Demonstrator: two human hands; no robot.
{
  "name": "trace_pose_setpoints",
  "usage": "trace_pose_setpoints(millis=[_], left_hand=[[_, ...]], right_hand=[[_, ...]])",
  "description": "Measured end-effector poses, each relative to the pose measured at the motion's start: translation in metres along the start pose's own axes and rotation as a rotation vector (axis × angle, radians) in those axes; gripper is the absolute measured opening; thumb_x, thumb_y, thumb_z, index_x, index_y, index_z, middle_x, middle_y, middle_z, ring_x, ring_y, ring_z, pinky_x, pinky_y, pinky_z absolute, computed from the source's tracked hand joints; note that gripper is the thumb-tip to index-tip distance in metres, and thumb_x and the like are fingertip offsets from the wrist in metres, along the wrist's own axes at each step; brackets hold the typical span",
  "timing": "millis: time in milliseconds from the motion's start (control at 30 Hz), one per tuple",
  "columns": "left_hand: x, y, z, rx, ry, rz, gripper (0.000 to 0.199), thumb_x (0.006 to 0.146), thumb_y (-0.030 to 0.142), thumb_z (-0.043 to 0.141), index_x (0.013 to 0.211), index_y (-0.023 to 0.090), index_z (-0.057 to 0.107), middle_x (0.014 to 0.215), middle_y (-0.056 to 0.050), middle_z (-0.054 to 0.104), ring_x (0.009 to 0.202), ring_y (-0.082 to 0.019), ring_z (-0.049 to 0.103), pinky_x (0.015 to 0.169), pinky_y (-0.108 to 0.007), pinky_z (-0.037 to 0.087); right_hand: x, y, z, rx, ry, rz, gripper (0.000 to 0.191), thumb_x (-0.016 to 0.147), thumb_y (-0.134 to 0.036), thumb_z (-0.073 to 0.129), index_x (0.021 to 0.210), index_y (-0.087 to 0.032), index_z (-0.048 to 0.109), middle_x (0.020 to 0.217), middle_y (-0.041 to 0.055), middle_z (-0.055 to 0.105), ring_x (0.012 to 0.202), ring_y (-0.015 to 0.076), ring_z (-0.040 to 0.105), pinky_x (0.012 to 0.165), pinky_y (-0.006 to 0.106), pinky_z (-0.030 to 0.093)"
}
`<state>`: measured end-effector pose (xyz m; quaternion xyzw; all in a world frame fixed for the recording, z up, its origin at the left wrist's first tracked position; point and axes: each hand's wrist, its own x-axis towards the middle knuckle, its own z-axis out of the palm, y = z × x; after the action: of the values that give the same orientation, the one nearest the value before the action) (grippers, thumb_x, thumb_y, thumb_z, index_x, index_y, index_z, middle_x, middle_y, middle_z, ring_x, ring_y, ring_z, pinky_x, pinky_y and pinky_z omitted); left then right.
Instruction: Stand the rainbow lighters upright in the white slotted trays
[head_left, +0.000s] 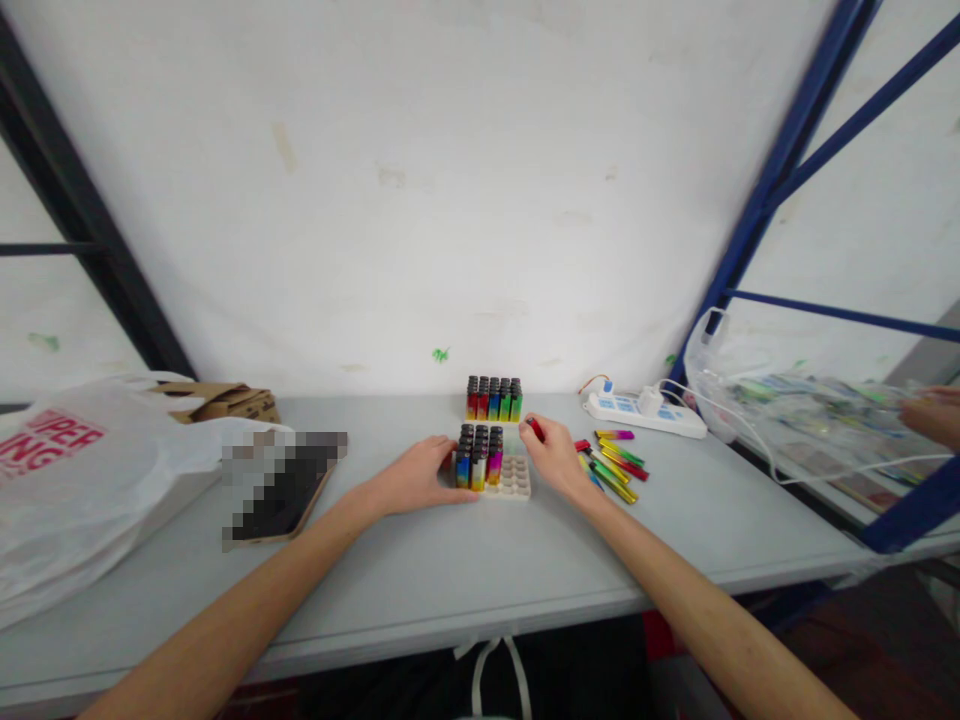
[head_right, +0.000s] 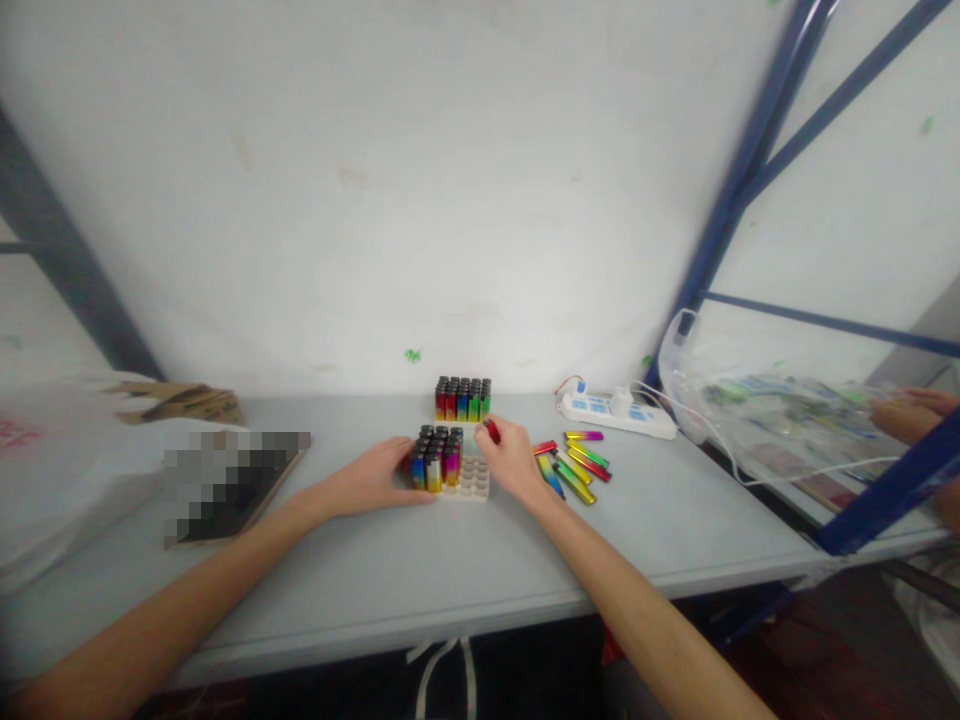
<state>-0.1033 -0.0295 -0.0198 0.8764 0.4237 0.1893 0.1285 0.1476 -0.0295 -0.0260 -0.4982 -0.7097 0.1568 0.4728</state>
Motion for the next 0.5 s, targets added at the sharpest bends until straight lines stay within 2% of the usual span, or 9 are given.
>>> trace_pose_setpoints(millis=[100,200,300,433,500], left_hand=[[0.000,0.000,-0.001,-0.015,0.003,-0.002,0.061,0.071,0.072,0.073,0.098,0.018,0.067,0.097,-0.009,0.070,0.087,-0.029,0.065,0.077,-0.037,0.050],[0.000,0.000,-0.001,-0.020,-0.003,0.007,0.062,0.072,0.073,0.072,0.099,0.017,0.067,0.097,-0.010,0.070,0.087,-0.029,0.065,0.077,-0.037,0.050],[0.001,-0.001,0.000,-0.022,0.000,0.029,0.063,0.072,0.073,0.071,0.101,0.017,0.068,0.097,-0.010,0.070,0.088,-0.030,0.064,0.078,-0.038,0.050],[0.001,-0.002,0.001,-0.012,0.005,0.029,0.063,0.072,0.074,0.071,0.098,0.017,0.067,0.095,-0.009,0.069,0.087,-0.030,0.064,0.076,-0.037,0.049],[0.001,-0.001,0.001,-0.010,0.003,0.020,0.062,0.071,0.073,0.072,0.098,0.018,0.068,0.095,-0.009,0.069,0.086,-0.029,0.064,0.076,-0.036,0.049]], right_hand=[[-0.001,-0.001,-0.002,-0.018,-0.006,-0.015,0.040,0.097,-0.050,0.045,0.068,-0.022,0.042,0.059,-0.0049,0.042,0.058,0.0140,0.039,0.058,0.028,0.027],[-0.002,-0.006,-0.006,-0.040,-0.043,-0.055,0.040,0.100,-0.055,0.044,0.078,-0.022,0.049,0.063,-0.0045,0.048,0.061,0.0150,0.045,0.060,0.027,0.031],[-0.003,-0.012,-0.013,-0.068,-0.095,-0.138,0.034,0.105,-0.050,0.039,0.092,-0.022,0.054,0.074,-0.0014,0.058,0.068,0.0171,0.053,0.065,0.028,0.037],[-0.005,-0.017,-0.022,-0.142,-0.118,-0.311,0.037,0.106,-0.045,0.039,0.084,-0.021,0.056,0.085,0.0042,0.060,0.080,0.0187,0.055,0.075,0.030,0.041],[-0.006,-0.019,-0.025,-0.152,-0.161,-0.342,0.040,0.105,-0.047,0.042,0.078,-0.021,0.055,0.079,0.0029,0.058,0.074,0.0176,0.053,0.071,0.029,0.040]])
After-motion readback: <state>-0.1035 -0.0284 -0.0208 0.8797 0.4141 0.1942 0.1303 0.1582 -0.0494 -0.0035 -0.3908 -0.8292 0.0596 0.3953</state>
